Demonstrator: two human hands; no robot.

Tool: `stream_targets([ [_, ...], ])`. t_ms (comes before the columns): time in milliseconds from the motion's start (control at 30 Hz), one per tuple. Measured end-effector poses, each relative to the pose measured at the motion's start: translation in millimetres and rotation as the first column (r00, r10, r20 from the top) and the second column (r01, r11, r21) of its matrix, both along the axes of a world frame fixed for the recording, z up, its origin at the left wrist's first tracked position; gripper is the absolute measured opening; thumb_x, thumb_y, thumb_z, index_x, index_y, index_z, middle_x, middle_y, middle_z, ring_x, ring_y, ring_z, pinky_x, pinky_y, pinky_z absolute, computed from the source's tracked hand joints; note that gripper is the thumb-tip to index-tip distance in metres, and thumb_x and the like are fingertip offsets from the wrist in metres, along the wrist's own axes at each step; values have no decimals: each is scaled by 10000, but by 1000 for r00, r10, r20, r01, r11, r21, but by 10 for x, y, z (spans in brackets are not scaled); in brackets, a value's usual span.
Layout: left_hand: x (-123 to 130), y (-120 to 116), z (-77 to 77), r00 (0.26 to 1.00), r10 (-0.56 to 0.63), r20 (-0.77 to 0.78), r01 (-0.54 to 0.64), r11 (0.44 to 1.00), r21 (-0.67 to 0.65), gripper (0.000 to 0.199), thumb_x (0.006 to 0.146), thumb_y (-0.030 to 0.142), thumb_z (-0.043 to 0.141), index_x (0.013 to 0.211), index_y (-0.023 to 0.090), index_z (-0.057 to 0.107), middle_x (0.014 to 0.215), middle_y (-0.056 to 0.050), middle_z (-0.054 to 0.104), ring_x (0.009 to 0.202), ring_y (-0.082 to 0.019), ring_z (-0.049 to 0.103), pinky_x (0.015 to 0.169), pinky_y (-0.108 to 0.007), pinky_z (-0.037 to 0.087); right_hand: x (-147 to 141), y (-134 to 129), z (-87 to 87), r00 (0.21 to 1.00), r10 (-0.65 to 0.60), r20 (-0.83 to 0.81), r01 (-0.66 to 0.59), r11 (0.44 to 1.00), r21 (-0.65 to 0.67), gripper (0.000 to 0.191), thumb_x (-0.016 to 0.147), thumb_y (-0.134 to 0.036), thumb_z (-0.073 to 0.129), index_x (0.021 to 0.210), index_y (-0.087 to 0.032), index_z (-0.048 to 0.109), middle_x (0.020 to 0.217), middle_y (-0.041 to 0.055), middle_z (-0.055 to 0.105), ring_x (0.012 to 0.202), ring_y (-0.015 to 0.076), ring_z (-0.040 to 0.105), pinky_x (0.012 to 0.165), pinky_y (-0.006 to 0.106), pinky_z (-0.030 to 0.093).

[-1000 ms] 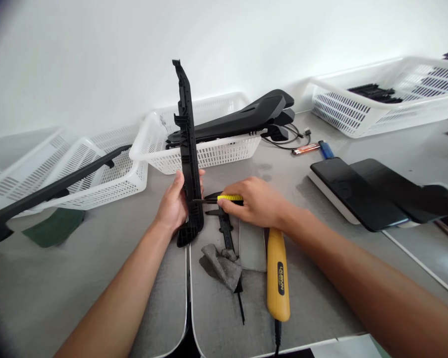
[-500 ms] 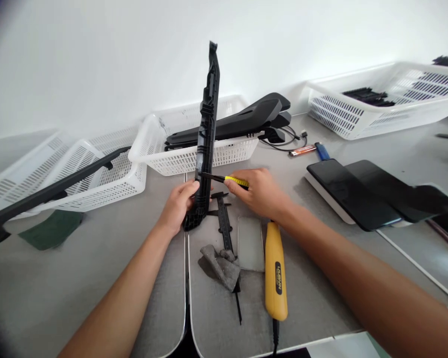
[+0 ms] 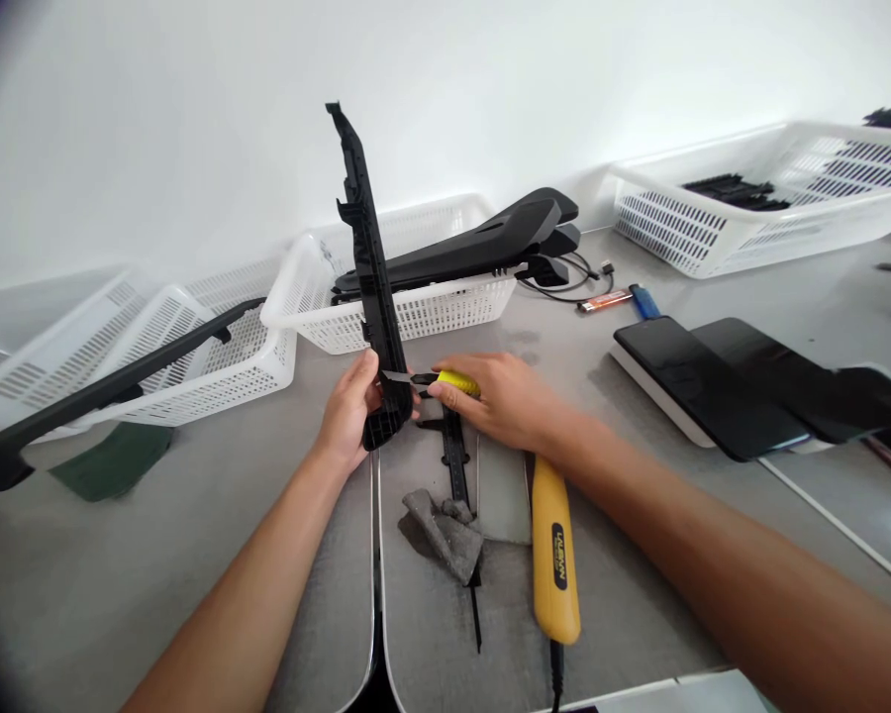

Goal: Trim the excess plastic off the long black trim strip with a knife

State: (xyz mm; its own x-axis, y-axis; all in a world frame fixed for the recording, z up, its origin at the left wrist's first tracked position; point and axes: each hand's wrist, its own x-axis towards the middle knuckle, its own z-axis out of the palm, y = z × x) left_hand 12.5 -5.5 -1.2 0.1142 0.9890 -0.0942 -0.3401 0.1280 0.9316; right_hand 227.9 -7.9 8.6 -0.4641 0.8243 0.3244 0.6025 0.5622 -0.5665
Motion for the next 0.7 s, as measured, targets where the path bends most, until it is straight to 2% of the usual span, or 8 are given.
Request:
stream_targets([
  [167, 0, 0, -1, 999, -29, -21, 29, 1000, 5, 506, 782, 633, 872, 895, 223, 598, 797, -22, 752, 727, -250, 790, 571, -323, 623, 4, -25, 32, 998, 8, 57, -7, 1000, -16, 347, 1068, -447, 552, 1135, -237, 819, 918, 61, 832, 831, 234, 747, 738, 306, 522],
  [367, -2, -3, 6, 1000, -27, -2, 27, 1000, 11, 509, 786, 644, 864, 890, 219, 606, 809, -27, 754, 716, -245, 784, 565, -319, 617, 34, -20, 12, 997, -37, 75, 35, 999, 29, 355, 1051, -472, 574, 1154, -233, 815, 1005, 88, 841, 882, 255, 757, 742, 319, 523],
  [500, -4, -3, 1, 999, -32, -8, 32, 999, -2, 479, 808, 629, 851, 891, 215, 623, 809, -32, 754, 716, -243, 783, 580, -325, 621, 24, -19, -8, 997, -9, 77, 8, 1000, 20, 352, 1048, -486, 574, 1163, -257, 816, 968, 62, 845, 860, 245, 767, 749, 314, 540],
  [700, -4, 10, -24, 999, -34, -5, 34, 999, 15, 509, 789, 651, 858, 886, 229, 591, 769, -30, 743, 749, -271, 794, 592, -346, 630, 36, -4, -10, 998, -54, 31, 53, 998, 30, 358, 1045, -470, 580, 1153, -237, 830, 1029, 93, 849, 911, 282, 786, 759, 343, 565],
])
